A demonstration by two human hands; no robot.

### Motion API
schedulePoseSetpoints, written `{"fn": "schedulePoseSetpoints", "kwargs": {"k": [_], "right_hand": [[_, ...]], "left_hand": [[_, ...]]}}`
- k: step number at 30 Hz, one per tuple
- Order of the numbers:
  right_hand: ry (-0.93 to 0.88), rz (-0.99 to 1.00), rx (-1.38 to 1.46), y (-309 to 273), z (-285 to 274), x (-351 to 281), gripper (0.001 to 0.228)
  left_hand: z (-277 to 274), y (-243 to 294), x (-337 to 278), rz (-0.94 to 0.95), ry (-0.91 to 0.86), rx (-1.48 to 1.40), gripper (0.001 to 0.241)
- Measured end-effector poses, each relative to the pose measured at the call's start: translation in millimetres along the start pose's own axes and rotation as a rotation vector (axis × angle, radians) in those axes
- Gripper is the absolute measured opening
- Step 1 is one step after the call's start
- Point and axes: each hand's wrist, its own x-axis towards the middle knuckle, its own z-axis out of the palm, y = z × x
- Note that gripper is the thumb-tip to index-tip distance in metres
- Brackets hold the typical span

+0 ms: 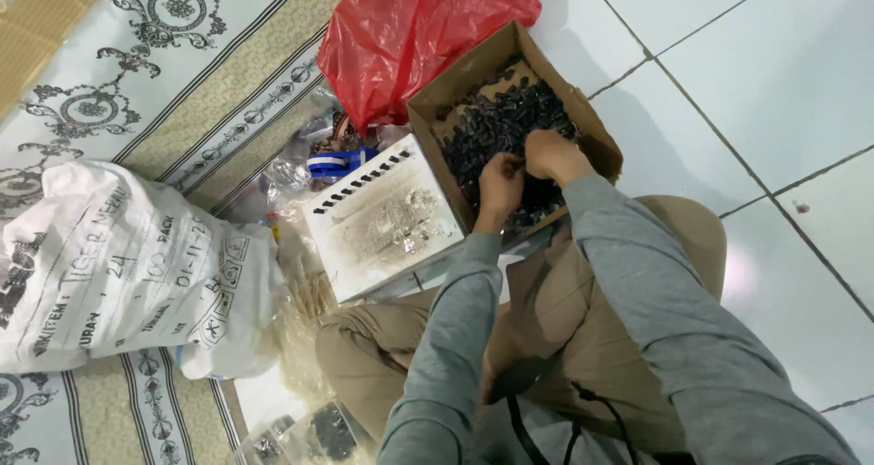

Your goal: Assembling small black components into a white template by hand

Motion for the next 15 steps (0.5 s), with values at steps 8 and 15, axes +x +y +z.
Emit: {"fn": "schedulePoseSetpoints", "kwargs": {"k": [8, 15], "right_hand": [[0.002, -0.015, 0.039, -55, -52, -68, 0.026], [-0.001, -0.073, 0.078, -13, -9, -15, 0.031]], "left_hand": [[7, -18, 0, -0.076, 0.004, -0.202, 0.028], [-6, 19, -15, -0.128, 0.044, -0.029, 0.025]]}}
